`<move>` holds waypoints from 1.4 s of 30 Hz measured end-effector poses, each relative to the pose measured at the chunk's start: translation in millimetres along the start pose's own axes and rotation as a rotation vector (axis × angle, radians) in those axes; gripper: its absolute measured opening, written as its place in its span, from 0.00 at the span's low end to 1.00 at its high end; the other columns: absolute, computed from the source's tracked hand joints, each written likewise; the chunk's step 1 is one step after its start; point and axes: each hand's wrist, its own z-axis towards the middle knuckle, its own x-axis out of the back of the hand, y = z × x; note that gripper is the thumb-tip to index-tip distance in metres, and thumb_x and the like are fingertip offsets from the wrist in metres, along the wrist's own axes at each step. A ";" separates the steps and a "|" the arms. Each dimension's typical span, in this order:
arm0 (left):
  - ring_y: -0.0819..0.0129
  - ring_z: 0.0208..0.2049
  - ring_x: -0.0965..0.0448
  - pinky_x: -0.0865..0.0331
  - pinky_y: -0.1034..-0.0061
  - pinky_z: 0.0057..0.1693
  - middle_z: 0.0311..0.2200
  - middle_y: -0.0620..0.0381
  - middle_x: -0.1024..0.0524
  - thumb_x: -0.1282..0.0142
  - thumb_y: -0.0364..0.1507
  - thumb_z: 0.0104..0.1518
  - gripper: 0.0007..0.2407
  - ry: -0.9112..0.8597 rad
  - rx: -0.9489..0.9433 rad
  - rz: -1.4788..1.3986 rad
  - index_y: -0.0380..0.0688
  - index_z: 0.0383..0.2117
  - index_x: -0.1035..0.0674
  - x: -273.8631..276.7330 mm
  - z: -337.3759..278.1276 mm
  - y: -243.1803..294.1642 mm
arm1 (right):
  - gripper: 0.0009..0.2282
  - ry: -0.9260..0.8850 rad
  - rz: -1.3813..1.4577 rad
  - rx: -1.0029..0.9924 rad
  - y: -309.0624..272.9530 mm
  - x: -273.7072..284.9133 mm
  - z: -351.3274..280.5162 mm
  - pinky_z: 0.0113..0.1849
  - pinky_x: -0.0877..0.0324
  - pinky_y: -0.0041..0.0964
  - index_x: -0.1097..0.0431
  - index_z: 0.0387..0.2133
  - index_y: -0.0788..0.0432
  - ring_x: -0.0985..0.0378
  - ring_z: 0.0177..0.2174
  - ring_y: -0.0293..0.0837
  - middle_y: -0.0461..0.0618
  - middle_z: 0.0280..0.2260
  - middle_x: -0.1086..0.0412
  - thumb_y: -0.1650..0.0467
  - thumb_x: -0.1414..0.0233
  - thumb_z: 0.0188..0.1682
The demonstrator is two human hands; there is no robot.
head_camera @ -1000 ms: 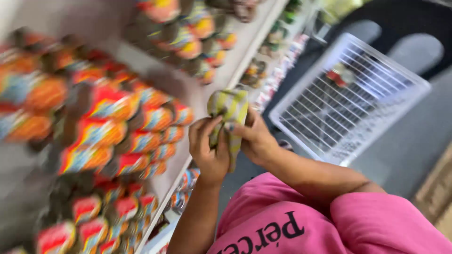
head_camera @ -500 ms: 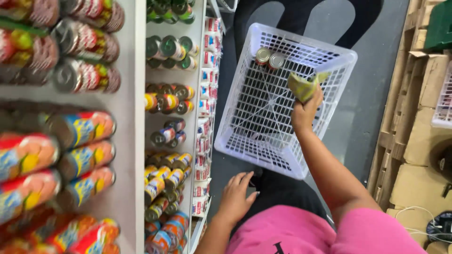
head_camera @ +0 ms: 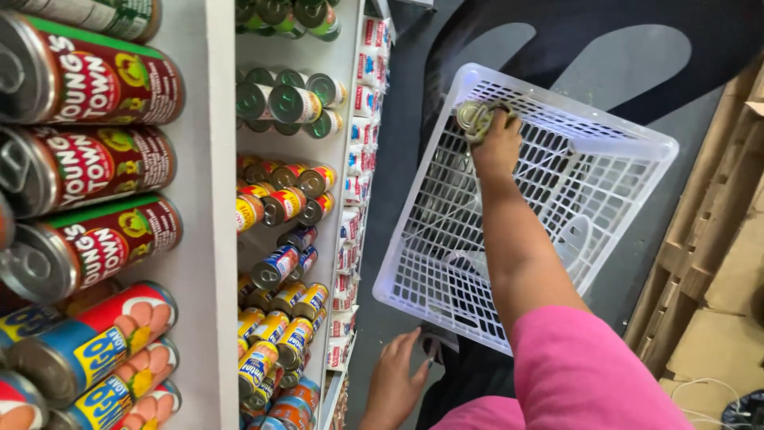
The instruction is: Wiping canned goods with a cloth and arranging them on grocery store shelves.
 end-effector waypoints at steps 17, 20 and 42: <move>0.38 0.65 0.40 0.44 0.53 0.68 0.64 0.38 0.40 0.33 0.32 0.46 0.39 0.753 -0.178 0.135 0.43 0.67 0.40 -24.2 -116.4 -19.0 | 0.24 -0.419 0.307 0.699 -57.0 226.2 -346.7 0.37 0.26 0.46 0.32 0.45 0.53 0.23 0.36 0.50 0.50 0.40 0.30 0.59 0.35 0.37; 0.37 0.62 0.38 0.42 0.53 0.66 0.61 0.35 0.38 0.34 0.33 0.46 0.39 0.916 -0.224 0.055 0.40 0.67 0.41 -27.3 -181.3 -5.1 | 0.26 -0.441 0.441 1.211 -87.4 277.8 -439.4 0.34 0.28 0.51 0.31 0.46 0.55 0.24 0.33 0.59 0.54 0.38 0.32 0.54 0.39 0.38; 0.51 0.40 0.21 0.29 0.62 0.51 0.36 0.53 0.25 0.26 0.30 0.41 0.17 1.738 -0.314 -0.460 0.45 0.36 0.21 -121.3 -491.5 -94.9 | 0.23 -0.460 0.630 1.906 -74.6 360.8 -739.4 0.64 0.79 0.60 0.25 0.55 0.40 0.76 0.70 0.68 0.60 0.73 0.62 0.49 0.60 0.55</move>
